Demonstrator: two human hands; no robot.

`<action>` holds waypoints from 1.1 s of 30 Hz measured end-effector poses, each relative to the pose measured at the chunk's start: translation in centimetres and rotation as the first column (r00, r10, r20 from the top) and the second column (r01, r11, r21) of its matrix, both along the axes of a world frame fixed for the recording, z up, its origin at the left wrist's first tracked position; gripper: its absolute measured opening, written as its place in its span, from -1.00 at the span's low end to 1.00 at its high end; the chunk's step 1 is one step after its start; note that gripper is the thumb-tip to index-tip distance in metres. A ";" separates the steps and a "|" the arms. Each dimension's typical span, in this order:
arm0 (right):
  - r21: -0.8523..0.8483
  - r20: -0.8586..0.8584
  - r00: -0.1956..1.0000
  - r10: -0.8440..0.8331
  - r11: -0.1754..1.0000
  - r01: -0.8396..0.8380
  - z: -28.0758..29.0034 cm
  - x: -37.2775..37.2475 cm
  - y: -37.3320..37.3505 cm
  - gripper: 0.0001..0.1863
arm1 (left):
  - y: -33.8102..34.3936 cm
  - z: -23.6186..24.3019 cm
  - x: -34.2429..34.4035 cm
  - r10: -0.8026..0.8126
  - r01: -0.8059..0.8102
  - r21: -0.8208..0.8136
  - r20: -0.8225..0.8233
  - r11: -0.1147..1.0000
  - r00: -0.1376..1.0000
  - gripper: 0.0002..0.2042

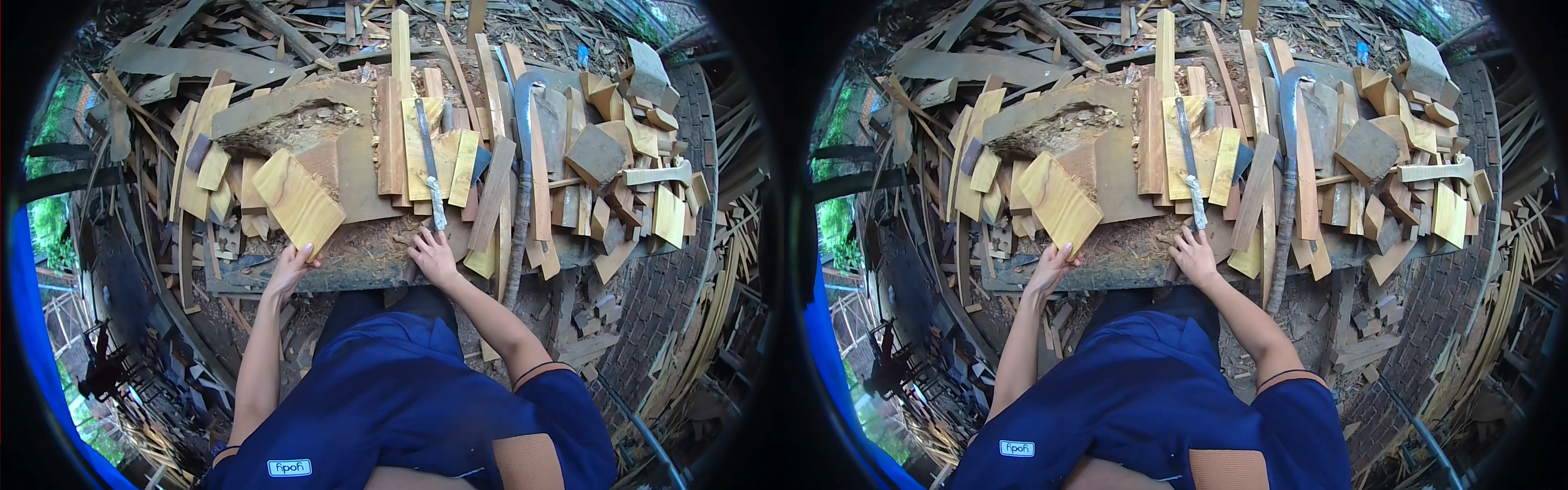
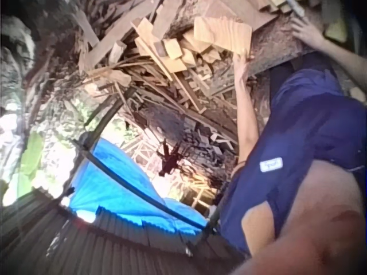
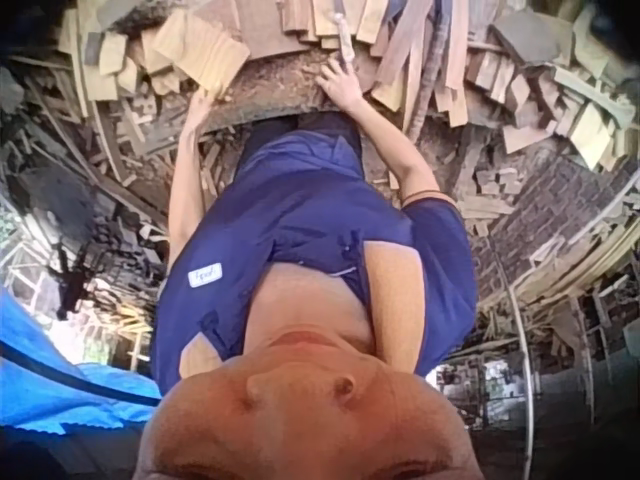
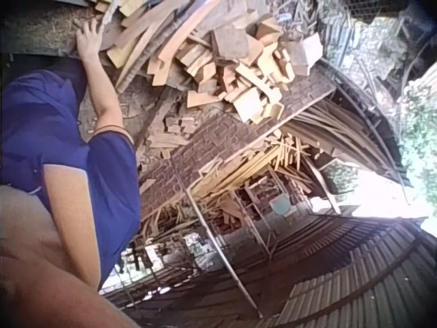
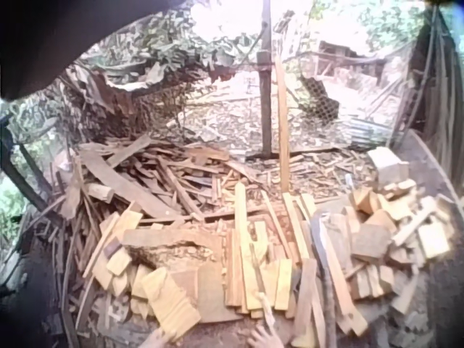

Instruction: Sorting and carving small pieces of wood in a workshop.

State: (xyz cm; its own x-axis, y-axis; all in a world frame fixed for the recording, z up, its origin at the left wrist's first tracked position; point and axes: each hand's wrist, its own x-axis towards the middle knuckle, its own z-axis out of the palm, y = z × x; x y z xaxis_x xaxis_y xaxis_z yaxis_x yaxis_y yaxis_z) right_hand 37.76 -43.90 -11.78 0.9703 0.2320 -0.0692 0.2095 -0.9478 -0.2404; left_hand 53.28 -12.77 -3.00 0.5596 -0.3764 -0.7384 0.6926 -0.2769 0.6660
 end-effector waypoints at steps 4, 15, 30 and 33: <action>0.056 -0.096 0.994 0.058 0.997 -0.053 0.8 1.3 0.5 -0.83 | 0.2 -0.3 0.1 0.010 -0.013 -0.052 -0.056 0.999 0.998 -0.73; 0.643 -0.084 0.893 -0.442 0.661 0.387 12.2 7.2 0.2 -0.77 | -1.1 -1.1 -1.3 0.378 -0.378 -0.027 -0.002 0.925 0.926 -0.67; 0.960 -0.281 0.959 0.020 0.010 0.281 23.6 15.6 0.6 -0.73 | 0.6 -1.4 -0.7 0.306 -0.310 0.001 0.157 0.951 0.939 -0.67; 0.964 -0.267 0.964 -0.006 -0.004 0.266 23.1 16.7 1.6 -0.73 | 0.0 -1.7 -1.4 0.386 -0.390 0.003 0.137 0.921 0.912 -0.67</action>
